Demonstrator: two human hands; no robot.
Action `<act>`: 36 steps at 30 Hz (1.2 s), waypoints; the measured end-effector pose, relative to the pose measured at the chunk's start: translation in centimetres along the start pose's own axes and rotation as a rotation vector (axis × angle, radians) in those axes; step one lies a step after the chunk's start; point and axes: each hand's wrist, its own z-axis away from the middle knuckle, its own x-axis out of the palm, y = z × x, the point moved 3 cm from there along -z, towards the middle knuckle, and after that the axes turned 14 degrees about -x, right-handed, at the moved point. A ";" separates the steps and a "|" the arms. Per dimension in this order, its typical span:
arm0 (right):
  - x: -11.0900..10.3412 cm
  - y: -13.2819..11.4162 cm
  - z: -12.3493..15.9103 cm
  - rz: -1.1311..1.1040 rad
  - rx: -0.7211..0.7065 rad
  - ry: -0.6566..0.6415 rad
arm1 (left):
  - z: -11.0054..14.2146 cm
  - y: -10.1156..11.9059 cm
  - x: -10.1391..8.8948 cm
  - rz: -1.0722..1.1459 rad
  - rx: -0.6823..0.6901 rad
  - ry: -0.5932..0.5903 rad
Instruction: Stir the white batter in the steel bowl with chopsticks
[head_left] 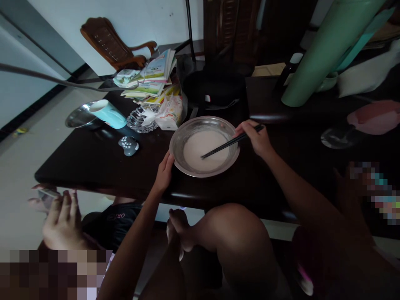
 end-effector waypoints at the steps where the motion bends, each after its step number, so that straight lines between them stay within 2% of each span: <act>1: 0.6 -0.1 0.2 -0.015 0.007 -0.054 | 0.0 0.0 0.0 -0.001 0.002 0.001; 4: 0.6 -0.1 0.2 -0.006 0.016 -0.077 | -0.1 -0.1 0.0 -0.004 0.004 0.001; 8: -1.8 0.1 -0.7 0.101 0.010 0.089 | -0.1 -0.3 0.0 0.007 -0.003 0.002; 10: -2.3 -0.1 -0.9 0.151 0.000 0.141 | -0.1 -0.3 0.0 -0.004 -0.008 0.006; 12: -1.7 -0.4 -0.7 0.181 -0.020 0.112 | 0.0 -0.2 0.0 -0.012 -0.011 0.008; 14: -0.4 -0.7 -0.4 0.179 -0.040 0.016 | 0.0 -0.2 -0.1 -0.009 -0.011 0.008; 16: 0.7 -0.9 0.0 0.130 -0.041 -0.060 | -0.1 -0.2 -0.1 -0.003 -0.005 0.008; 18: 0.9 -0.7 0.1 0.067 -0.010 -0.076 | -0.1 -0.3 0.0 -0.002 0.000 0.005; 21: -0.4 -0.2 -0.3 0.069 0.043 -0.026 | -0.1 -0.2 0.0 -0.001 0.004 0.004; 24: -2.2 0.2 -0.9 0.136 0.035 0.082 | -0.1 -0.2 0.0 -0.009 0.005 0.008; 27: -2.6 0.2 -1.0 0.179 0.008 0.141 | 0.0 -0.2 -0.1 -0.024 0.002 0.010; 33: 0.6 -0.6 -0.1 0.121 -0.024 -0.084 | 0.0 -0.2 0.0 -0.014 -0.001 0.012; 36: 0.4 -0.7 -0.2 0.094 -0.025 -0.074 | -0.1 -0.2 0.0 -0.007 -0.003 0.013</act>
